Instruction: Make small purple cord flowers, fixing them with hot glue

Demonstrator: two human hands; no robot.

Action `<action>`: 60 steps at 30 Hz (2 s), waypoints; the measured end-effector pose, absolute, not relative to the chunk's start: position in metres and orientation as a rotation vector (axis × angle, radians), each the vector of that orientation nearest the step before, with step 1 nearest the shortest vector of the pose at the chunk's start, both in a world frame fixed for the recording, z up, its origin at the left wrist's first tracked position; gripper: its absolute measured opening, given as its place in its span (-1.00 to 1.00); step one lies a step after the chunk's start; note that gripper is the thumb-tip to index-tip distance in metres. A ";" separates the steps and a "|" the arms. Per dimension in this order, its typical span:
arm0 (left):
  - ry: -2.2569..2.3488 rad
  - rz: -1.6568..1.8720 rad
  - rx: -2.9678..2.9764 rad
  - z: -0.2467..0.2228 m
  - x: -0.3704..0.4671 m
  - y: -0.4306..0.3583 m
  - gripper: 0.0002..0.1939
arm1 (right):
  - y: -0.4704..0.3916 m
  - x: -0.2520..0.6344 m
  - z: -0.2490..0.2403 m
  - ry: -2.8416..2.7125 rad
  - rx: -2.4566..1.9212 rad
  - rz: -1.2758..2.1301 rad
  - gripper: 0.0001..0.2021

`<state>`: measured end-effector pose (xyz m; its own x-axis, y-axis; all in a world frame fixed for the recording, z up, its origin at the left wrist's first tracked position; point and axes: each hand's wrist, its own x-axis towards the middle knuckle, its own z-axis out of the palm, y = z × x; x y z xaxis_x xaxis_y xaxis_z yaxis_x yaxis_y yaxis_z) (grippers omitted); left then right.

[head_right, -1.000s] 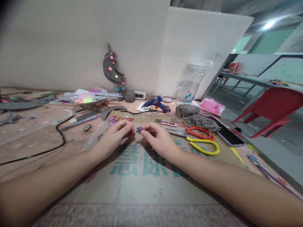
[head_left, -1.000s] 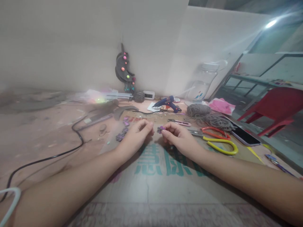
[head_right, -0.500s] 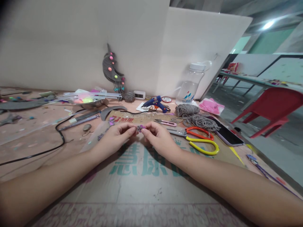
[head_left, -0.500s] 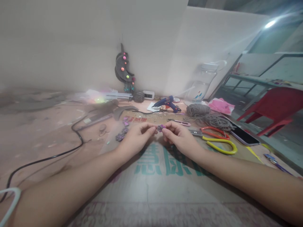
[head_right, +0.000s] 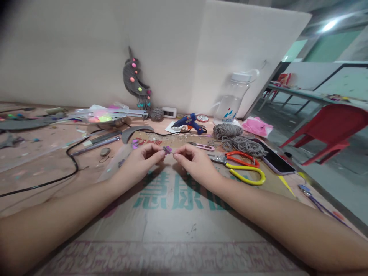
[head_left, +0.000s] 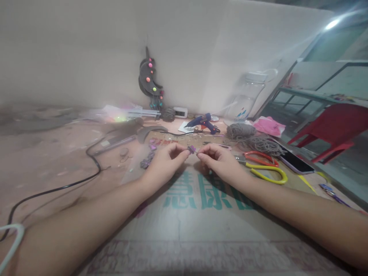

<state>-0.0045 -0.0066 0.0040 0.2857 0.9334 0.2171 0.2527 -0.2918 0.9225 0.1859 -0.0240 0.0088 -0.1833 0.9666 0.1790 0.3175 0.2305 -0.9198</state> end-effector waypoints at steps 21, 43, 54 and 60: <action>0.993 1.028 1.758 0.004 -0.004 -0.008 -0.76 | -0.024 0.189 0.015 -1.839 -1.232 0.675 -0.81; 1.002 0.951 1.776 0.001 -0.003 -0.004 -0.76 | -0.021 0.190 0.012 -1.854 -1.217 0.813 -0.74; 0.985 0.913 1.775 0.006 -0.003 -0.008 -0.74 | -0.023 0.188 0.015 -1.853 -1.240 0.762 -0.75; 0.985 0.929 1.759 0.003 -0.003 -0.006 -0.74 | -0.021 0.192 0.010 -1.851 -1.224 0.799 -0.70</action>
<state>-0.0027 -0.0061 0.0028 0.4033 0.8974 0.1790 0.2305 -0.2889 0.9292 0.1917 -0.0206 0.0095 -0.2481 0.9350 0.2533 0.4572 0.3435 -0.8203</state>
